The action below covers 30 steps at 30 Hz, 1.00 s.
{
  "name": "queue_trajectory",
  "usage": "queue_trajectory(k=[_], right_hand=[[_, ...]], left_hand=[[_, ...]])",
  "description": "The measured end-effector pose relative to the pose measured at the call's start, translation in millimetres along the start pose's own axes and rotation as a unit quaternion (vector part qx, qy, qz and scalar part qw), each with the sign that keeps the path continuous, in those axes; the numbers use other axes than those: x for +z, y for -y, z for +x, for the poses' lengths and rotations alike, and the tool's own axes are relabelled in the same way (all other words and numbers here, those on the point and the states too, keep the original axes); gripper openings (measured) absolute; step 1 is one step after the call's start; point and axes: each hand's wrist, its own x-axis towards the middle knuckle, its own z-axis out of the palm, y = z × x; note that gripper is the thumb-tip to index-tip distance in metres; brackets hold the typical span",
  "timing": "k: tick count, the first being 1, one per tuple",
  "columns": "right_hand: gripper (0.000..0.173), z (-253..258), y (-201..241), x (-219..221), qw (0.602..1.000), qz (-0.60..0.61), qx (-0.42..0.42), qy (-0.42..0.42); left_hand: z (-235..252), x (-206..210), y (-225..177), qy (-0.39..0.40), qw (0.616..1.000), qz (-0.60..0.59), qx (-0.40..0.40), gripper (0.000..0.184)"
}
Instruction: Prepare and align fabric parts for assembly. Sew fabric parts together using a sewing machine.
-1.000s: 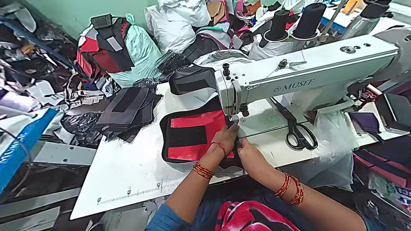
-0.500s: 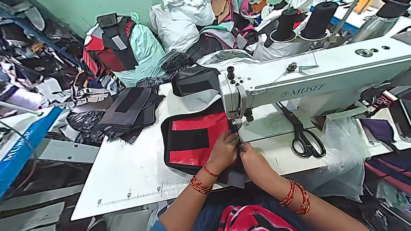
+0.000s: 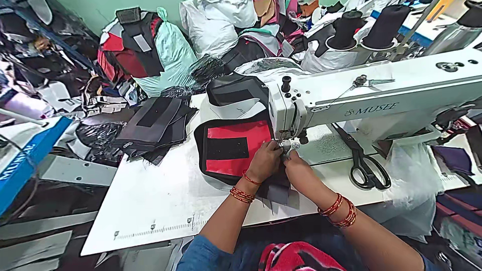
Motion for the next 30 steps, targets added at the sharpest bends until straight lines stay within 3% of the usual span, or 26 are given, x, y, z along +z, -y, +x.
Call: queue_trajectory(k=[9, 15, 19, 22, 26, 30], right_hand=[[0.031, 11.7, -4.8, -5.6, 0.998, 0.066, 0.010, -0.003], [0.046, -11.3, -20.6, 0.1, 0.988, 0.149, 0.026, -0.044], [0.044, -24.1, -27.4, 6.7, 0.982, 0.163, 0.042, -0.084], [0.041, -27.9, -29.7, 7.8, 0.965, 0.248, 0.057, -0.067], [0.042, -26.3, -32.5, 13.2, 0.947, 0.314, 0.042, -0.053], [0.046, -23.2, -35.3, 11.4, 0.948, 0.315, 0.028, -0.029]], left_hand=[[8.5, -3.8, 6.7, -0.014, 1.000, -0.001, 0.014, 0.018], [-27.4, -23.3, -44.9, 0.083, 0.983, -0.044, -0.156, 0.036], [-58.0, -13.7, -59.6, 0.021, 0.987, -0.045, -0.154, 0.040], [-60.6, -14.6, -58.4, 0.018, 0.987, -0.061, -0.150, 0.043], [-54.8, -18.2, -59.7, 0.054, 0.982, -0.063, -0.172, 0.047], [-44.3, -26.4, -67.5, 0.169, 0.966, -0.004, -0.195, 0.055]])
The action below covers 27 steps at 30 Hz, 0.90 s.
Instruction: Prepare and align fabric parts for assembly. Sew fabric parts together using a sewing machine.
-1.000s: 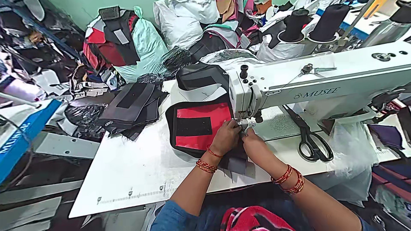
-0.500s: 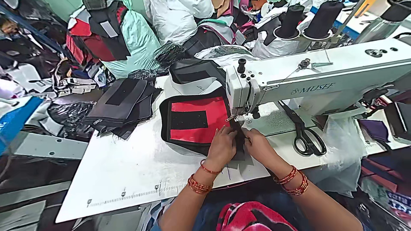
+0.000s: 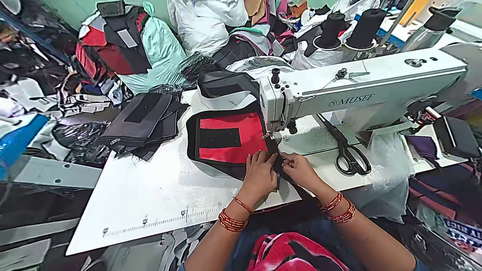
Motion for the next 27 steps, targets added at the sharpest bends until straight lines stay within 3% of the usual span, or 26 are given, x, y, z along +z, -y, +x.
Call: queue_trajectory(k=[9, 13, 16, 21, 27], right_hand=[[0.046, -3.0, 6.1, -1.2, 0.997, -0.078, -0.011, 0.015], [0.044, -5.8, 19.2, 0.9, 0.984, -0.173, -0.009, 0.032], [0.045, -6.1, 29.0, 7.3, 0.964, -0.257, 0.002, 0.062], [0.034, -5.9, 40.0, 13.1, 0.933, -0.344, 0.010, 0.106], [0.034, -5.7, 37.4, 17.1, 0.933, -0.351, 0.005, 0.076]], left_hand=[[2.8, -10.4, -4.3, 0.066, 0.996, 0.054, 0.024, 0.056], [1.4, -1.4, 18.2, -0.031, 0.995, -0.026, 0.089, 0.047], [4.3, -6.8, 27.9, -0.061, 0.988, -0.089, 0.112, 0.040], [21.7, -14.6, 24.1, -0.011, 0.994, -0.048, 0.102, 0.051], [27.1, 9.5, 39.7, -0.111, 0.975, -0.046, 0.184, 0.043]])
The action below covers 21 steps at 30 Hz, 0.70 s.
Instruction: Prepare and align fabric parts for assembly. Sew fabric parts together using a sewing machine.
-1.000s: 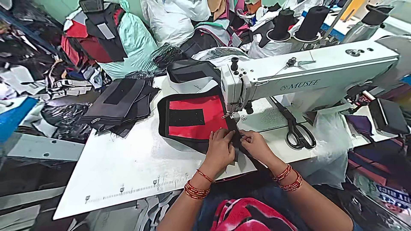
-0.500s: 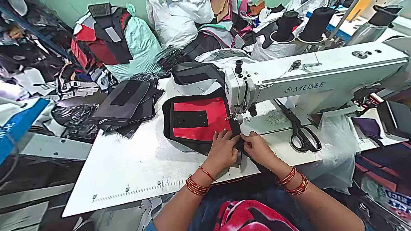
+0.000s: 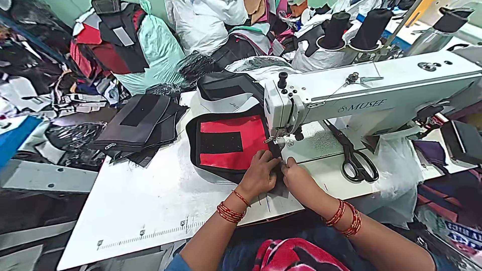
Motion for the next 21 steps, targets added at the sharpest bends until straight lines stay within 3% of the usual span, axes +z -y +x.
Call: queue_trajectory(k=[5, 15, 19, 21], right_hand=[[0.034, 16.0, -6.5, -2.1, 0.999, 0.026, -0.014, -0.037], [0.035, 42.0, -2.9, -25.3, 0.998, 0.070, 0.005, 0.000], [0.041, 40.1, -3.9, -21.7, 0.997, 0.079, -0.006, -0.025], [0.042, 39.7, -4.6, -18.6, 0.996, 0.083, -0.004, -0.030]], left_hand=[[10.2, -1.0, 10.6, -0.013, 1.000, 0.001, 0.010, 0.041], [33.5, -8.8, 26.6, -0.004, 1.000, -0.020, 0.000, 0.035], [58.1, -69.4, 24.1, 0.063, 0.993, -0.056, -0.082, 0.028], [84.8, -101.7, 40.8, -0.024, 0.994, 0.058, -0.094, 0.025]])
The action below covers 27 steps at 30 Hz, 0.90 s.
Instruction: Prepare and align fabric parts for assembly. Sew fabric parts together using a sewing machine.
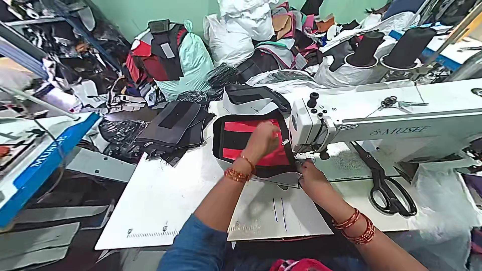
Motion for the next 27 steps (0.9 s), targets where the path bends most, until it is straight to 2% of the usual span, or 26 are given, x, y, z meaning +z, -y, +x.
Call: queue_trajectory(k=[2, 3, 5, 6, 7, 9, 12, 16, 19, 21, 24, 26, 27], right_hand=[[0.043, 1.0, -2.7, 3.7, 1.000, 0.008, 0.001, -0.011], [0.043, 1.6, -3.6, 4.1, 1.000, 0.016, 0.003, -0.013], [0.046, 3.2, -3.6, 2.4, 1.000, 0.018, 0.011, 0.002], [0.047, 3.7, -3.9, 2.8, 1.000, 0.012, 0.013, 0.005], [0.048, 4.0, -3.6, 2.8, 1.000, 0.008, 0.016, 0.009], [0.051, 3.5, -3.2, 2.0, 1.000, 0.006, 0.021, 0.016], [0.052, 3.0, -2.7, 2.5, 1.000, 0.007, 0.017, 0.020], [0.050, 4.3, -4.5, 5.3, 1.000, 0.005, 0.012, 0.010], [0.046, 3.6, -4.6, 7.0, 1.000, 0.010, 0.007, -0.003], [0.043, 3.0, -4.1, 6.5, 1.000, 0.007, 0.007, -0.004], [0.041, 2.8, -2.2, 4.3, 1.000, 0.004, 0.002, -0.006], [0.042, 0.1, -2.0, 6.1, 1.000, 0.017, -0.003, -0.017], [0.043, -2.2, -2.9, 6.9, 1.000, 0.022, -0.002, -0.020]], left_hand=[[36.8, -26.4, 26.8, -0.090, 0.990, 0.101, -0.045, 0.036], [53.1, -37.8, 42.0, -0.098, 0.983, 0.131, -0.083, 0.044], [77.5, -54.1, 69.3, -0.043, 0.970, 0.164, -0.175, 0.058], [85.6, -56.4, 80.6, -0.008, 0.961, 0.176, -0.215, 0.055], [91.5, -56.1, 88.8, 0.020, 0.950, 0.188, -0.248, 0.044], [95.9, -54.2, 95.4, 0.050, 0.944, 0.184, -0.269, 0.029], [93.8, -58.0, 87.2, 0.011, 0.947, 0.203, -0.248, 0.024], [80.2, -107.2, 56.7, -0.105, 0.950, 0.234, -0.179, 0.026], [47.9, -145.6, 22.2, -0.197, 0.930, 0.275, -0.143, 0.023], [15.7, -153.8, 1.9, -0.230, 0.922, 0.290, -0.114, 0.022], [-34.7, -131.9, -4.8, -0.189, 0.928, 0.306, -0.098, 0.020], [-63.7, -99.1, 0.2, -0.116, 0.936, 0.312, -0.114, 0.018], [-76.9, -77.7, 2.9, -0.111, 0.945, 0.296, -0.087, 0.021]])
